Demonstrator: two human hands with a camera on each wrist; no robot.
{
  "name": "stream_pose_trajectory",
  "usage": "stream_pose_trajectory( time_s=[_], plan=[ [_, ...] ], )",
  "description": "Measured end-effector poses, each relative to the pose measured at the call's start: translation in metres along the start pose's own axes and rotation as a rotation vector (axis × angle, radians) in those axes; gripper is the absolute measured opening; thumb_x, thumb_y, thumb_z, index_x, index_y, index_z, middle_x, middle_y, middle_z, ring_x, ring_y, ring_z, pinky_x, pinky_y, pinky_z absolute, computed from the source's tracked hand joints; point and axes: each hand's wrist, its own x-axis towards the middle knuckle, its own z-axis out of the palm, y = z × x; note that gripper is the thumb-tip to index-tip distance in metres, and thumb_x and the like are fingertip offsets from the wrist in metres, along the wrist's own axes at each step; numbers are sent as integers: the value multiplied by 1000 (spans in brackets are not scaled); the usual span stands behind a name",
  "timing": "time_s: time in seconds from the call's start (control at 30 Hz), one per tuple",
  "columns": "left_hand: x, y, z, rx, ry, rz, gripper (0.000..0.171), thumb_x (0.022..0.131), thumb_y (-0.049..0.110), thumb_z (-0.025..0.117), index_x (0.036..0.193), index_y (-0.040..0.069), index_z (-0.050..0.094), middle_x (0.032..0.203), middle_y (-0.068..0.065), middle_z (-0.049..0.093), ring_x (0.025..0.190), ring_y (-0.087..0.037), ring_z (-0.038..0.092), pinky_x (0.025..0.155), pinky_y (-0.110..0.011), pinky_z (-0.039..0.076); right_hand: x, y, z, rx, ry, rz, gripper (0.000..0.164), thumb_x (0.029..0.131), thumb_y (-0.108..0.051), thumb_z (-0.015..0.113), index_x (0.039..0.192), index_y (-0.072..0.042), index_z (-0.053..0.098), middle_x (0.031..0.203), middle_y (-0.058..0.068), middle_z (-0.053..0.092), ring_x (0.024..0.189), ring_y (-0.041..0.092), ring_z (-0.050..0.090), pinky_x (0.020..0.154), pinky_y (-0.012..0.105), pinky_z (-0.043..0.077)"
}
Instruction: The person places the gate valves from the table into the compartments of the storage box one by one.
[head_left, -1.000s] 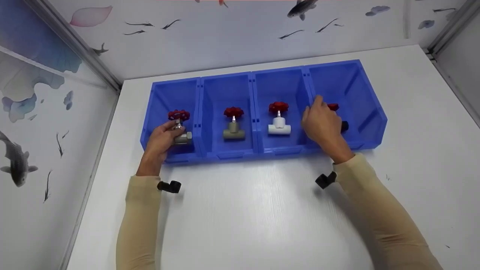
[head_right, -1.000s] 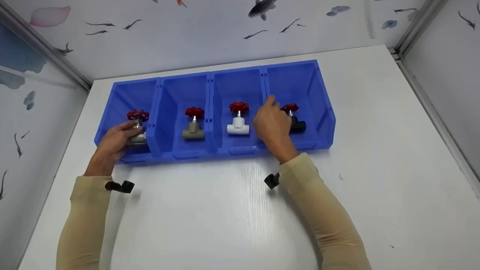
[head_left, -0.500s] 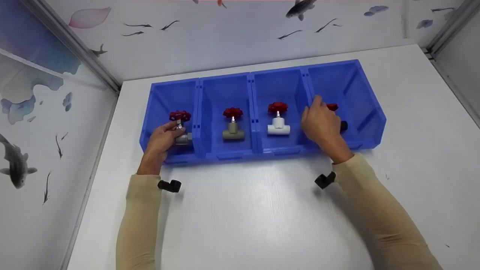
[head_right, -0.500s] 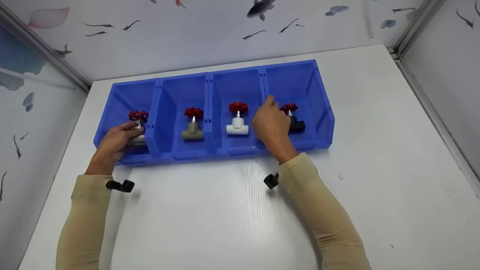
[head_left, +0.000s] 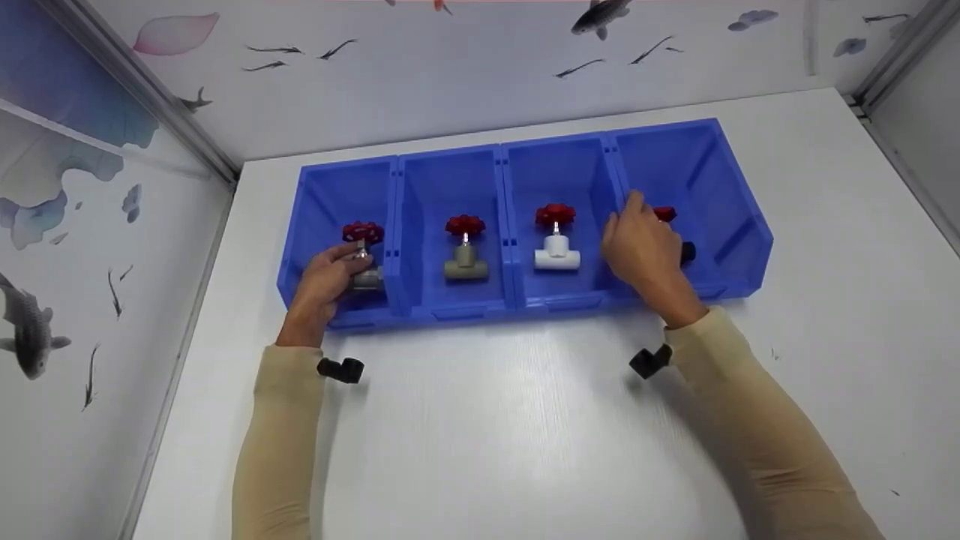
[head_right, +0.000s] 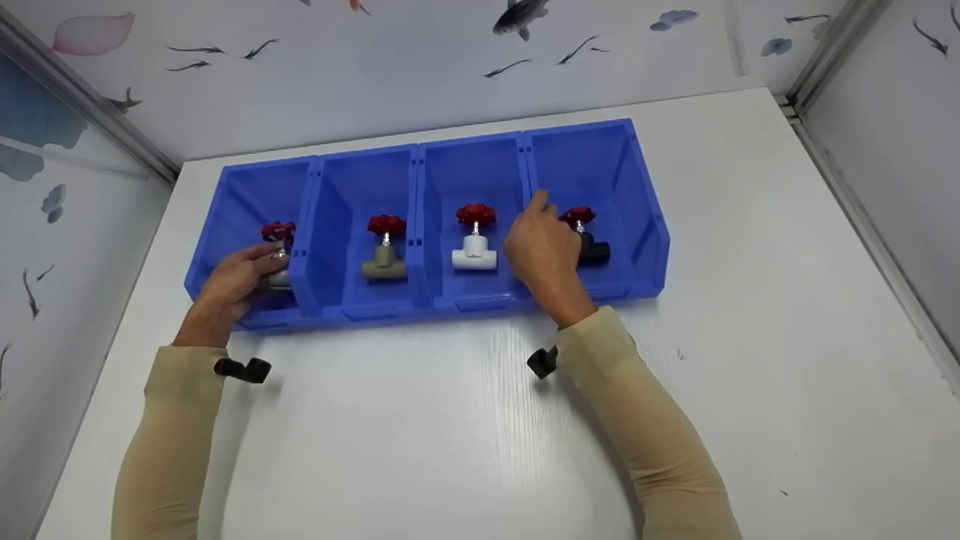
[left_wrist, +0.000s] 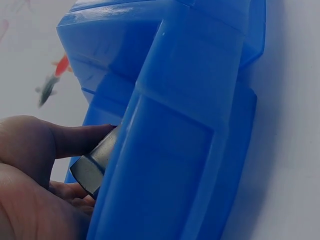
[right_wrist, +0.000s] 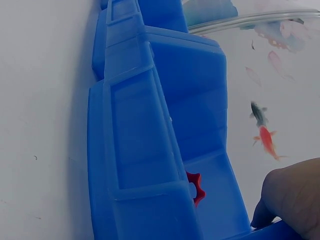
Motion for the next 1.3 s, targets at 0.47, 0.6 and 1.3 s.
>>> stream_pose_trajectory(
  time_s=[0.47,0.6,1.3],
  plan=[
    [3,-3,3,31,-18,30,57,100,16,57,151,1,37,150,-16,45,131,-23,44,107,-34,36,-1,1,0,8,23,-14,41,103,-22,40,127,11,43,102,31,60,84,52,63,74,67,48],
    [4,-4,4,19,-17,35,56,100,14,57,150,-1,37,149,-17,44,127,-22,45,105,-32,37,-1,0,0,8,17,-7,41,103,-23,40,126,11,43,104,31,60,86,52,62,76,67,48],
    [8,-8,5,24,-7,34,55,100,17,57,150,2,39,151,-16,42,137,-25,39,115,-37,29,1,-1,-1,3,-24,23,45,104,-25,39,132,10,39,110,31,59,93,51,62,80,66,48]
  ],
)
